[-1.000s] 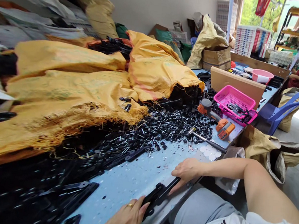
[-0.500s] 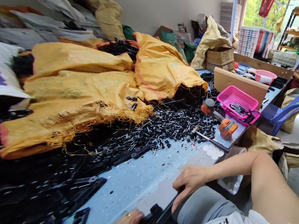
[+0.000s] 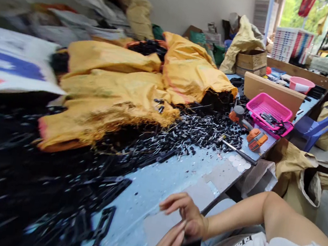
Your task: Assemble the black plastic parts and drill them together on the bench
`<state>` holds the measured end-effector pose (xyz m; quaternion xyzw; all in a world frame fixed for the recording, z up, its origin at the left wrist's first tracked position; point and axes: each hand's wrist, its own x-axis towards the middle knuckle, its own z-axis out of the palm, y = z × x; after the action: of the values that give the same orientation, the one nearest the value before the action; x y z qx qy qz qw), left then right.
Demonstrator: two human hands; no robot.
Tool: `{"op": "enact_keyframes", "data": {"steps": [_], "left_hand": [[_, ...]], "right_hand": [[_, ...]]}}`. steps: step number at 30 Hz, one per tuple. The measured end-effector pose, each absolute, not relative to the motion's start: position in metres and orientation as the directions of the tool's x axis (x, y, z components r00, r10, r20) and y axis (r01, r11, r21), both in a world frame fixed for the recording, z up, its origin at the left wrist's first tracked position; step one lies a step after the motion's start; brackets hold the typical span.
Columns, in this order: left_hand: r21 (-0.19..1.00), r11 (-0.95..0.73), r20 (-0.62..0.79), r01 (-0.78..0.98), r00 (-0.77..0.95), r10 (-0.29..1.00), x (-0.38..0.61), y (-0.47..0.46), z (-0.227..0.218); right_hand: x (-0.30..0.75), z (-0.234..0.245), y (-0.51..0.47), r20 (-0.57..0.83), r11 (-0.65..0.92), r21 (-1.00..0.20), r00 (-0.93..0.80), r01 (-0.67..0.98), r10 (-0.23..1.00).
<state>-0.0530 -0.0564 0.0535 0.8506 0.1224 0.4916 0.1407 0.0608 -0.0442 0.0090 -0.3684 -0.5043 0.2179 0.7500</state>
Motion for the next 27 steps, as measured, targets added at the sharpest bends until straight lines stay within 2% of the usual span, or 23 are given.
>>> {"op": "enact_keyframes", "data": {"steps": [2, 4, 6, 9, 11, 13, 17, 23, 27], "left_hand": [[0.284, -0.953, 0.817, 0.102, 0.494, 0.296, -0.042, -0.04, 0.045], [0.227, -0.946, 0.73, 0.23, 0.603, 0.322, -0.041, -0.017, 0.037], [0.169, -0.918, 0.506, 0.358, 0.768, 0.393, -0.048, 0.011, 0.029], [0.061, -0.847, 0.187, 0.528, 0.827, 0.53, -0.055, 0.049, 0.015], [0.009, -0.815, 0.077, 0.579, 0.812, 0.578, -0.049, 0.073, 0.009], [-0.004, -0.793, 0.03, 0.609, 0.793, 0.609, -0.036, 0.096, 0.007], [0.033, -0.754, 0.035, 0.656, 0.753, 0.657, -0.008, 0.131, 0.015], [0.084, -0.723, 0.269, 0.685, 0.684, 0.679, -0.017, 0.144, 0.029], [0.187, -0.558, 0.299, 0.808, 0.494, 0.816, -0.058, 0.168, 0.032]], "right_hand": [[0.079, 0.011, -0.033, 0.592, 0.565, -0.804, 0.338, 0.186, 0.731], [0.11, 0.011, -0.018, 0.568, 0.463, -0.794, 0.21, 0.393, 0.796], [0.147, 0.008, 0.007, 0.585, 0.397, -0.716, 0.184, 0.574, 0.79], [0.196, 0.009, 0.057, 0.562, 0.273, -0.607, 0.161, 0.746, 0.811], [0.216, 0.015, 0.093, 0.496, 0.191, -0.509, 0.104, 0.839, 0.862], [0.223, 0.024, 0.128, 0.403, 0.12, -0.367, 0.041, 0.922, 0.914], [0.206, 0.038, 0.191, 0.236, 0.073, -0.072, -0.054, 0.995, 0.97], [0.184, 0.042, 0.261, 0.137, 0.117, 0.07, -0.126, 0.991, 0.983], [0.197, 0.045, 0.29, 0.057, 0.067, 0.168, -0.078, 0.983, 0.995]]}}
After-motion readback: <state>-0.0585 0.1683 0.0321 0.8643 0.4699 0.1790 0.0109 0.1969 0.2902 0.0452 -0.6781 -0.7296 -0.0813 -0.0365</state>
